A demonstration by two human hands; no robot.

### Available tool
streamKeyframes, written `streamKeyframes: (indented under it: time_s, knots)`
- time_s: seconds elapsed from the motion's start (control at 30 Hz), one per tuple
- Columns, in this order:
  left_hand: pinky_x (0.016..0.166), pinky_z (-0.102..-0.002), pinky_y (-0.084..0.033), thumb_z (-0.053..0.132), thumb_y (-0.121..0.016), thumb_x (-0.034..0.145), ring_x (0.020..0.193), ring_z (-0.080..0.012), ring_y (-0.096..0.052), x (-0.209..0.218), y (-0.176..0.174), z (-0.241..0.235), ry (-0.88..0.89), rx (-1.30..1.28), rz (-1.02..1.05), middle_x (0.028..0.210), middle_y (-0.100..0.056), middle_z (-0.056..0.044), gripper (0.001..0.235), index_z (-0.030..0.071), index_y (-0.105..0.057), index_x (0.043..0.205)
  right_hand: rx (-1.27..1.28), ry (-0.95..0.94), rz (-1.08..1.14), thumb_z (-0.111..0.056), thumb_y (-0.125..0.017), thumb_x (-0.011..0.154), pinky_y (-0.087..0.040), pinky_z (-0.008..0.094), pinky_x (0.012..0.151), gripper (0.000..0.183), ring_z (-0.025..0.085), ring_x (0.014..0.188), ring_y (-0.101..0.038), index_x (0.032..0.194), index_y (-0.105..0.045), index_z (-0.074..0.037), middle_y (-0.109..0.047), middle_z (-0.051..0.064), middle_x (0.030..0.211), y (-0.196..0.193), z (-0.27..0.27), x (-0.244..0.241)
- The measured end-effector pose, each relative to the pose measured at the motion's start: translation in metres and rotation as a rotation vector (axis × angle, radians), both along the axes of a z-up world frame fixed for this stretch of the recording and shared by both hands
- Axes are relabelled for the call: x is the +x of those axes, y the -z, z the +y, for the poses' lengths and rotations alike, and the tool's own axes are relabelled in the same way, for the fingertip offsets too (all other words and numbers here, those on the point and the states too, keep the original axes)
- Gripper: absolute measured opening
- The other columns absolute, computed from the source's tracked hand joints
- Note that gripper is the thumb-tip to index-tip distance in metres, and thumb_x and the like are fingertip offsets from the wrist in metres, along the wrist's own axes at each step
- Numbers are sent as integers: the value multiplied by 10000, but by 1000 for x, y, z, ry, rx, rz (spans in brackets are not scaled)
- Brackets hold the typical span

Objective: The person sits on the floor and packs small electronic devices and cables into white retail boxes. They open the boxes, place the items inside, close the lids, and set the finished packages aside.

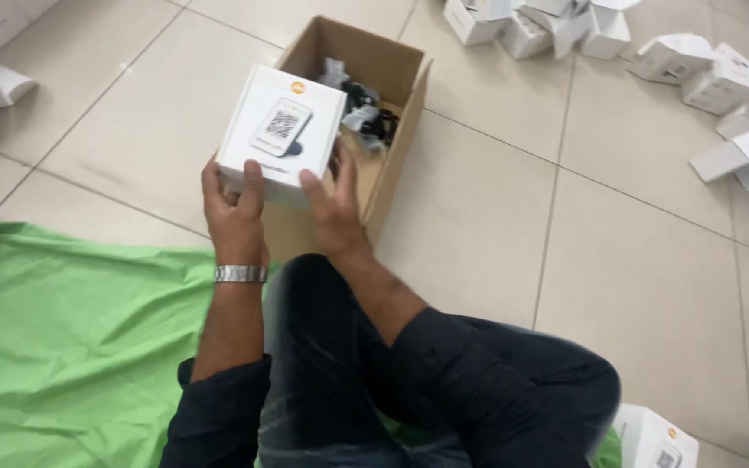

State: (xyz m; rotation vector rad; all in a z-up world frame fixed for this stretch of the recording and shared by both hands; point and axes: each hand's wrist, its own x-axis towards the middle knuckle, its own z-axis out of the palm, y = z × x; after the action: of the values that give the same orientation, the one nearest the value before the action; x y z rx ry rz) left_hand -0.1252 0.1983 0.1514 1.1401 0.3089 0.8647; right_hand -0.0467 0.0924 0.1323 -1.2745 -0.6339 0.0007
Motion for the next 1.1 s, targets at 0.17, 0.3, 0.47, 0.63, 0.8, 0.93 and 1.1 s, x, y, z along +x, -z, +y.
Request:
streamKeyframes:
  time_s: [0.17, 0.3, 0.47, 0.63, 0.8, 0.93, 1.1]
  knots:
    - [861, -477, -578, 224, -671, 950, 1256, -280, -592, -56, 38, 115, -181, -433, 256, 1431, -526, -98, 649, 221, -300, 1483, -228, -44, 66, -294, -631, 987, -288, 427, 1235, 814, 353, 1472, -351, 1600, -220, 49, -319, 274, 1585, 47, 141, -51]
    - [916, -534, -574, 193, -673, 974, 1311, -310, -575, -64, 114, 195, -227, -393, 306, 1526, -495, -107, 692, 218, -302, 1558, -341, -170, 73, -239, -610, 954, -335, 434, 1195, 794, 387, 1435, -404, 1583, -226, 57, -367, 282, 1543, 97, 201, -51]
    - [994, -502, -481, 120, -644, 938, 1350, -303, -519, -35, 223, 239, -290, -290, 530, 1609, -432, -142, 945, 208, -23, 1644, -531, -331, 0, -176, -599, 919, -370, 435, 1188, 769, 408, 1422, -462, 1575, -276, 59, -457, 319, 1520, 191, 214, -30]
    - [1132, -378, -431, 64, -659, 945, 1406, -297, -502, -9, 283, 226, -384, -95, 610, 1637, -385, -213, 1042, 76, 119, 1637, -998, -530, 20, -123, -620, 874, -385, 426, 1181, 809, 431, 1401, -492, 1576, -270, 74, -501, 357, 1473, 197, 206, -32]
    - [983, -356, -526, 229, -582, 1022, 1324, -238, -567, 2, 186, 176, -297, -284, 352, 1630, -342, -192, 716, 74, -193, 1602, -567, -241, -222, -76, -584, 948, -425, 431, 1177, 539, 396, 1420, -531, 1478, -508, -17, -569, 231, 1502, 86, 153, -44]
    - [1002, -318, -544, 263, -534, 1121, 1284, -193, -574, 24, 43, 21, 66, 37, 203, 1524, -499, -161, 456, 47, -437, 1510, -401, -139, -85, -42, -567, 970, -498, 385, 1165, 524, 297, 1408, -588, 1491, -547, -92, -599, 155, 1500, -22, -23, -22]
    - [894, -338, -583, 326, -563, 1037, 1086, -201, -735, 54, -35, -180, 1026, 535, 211, 1146, -751, -109, 362, 61, -647, 1268, -532, 561, 66, 4, -655, 946, -482, 366, 1107, 392, 201, 1295, -609, 1331, -623, -61, -667, 81, 1358, 5, -321, 14]
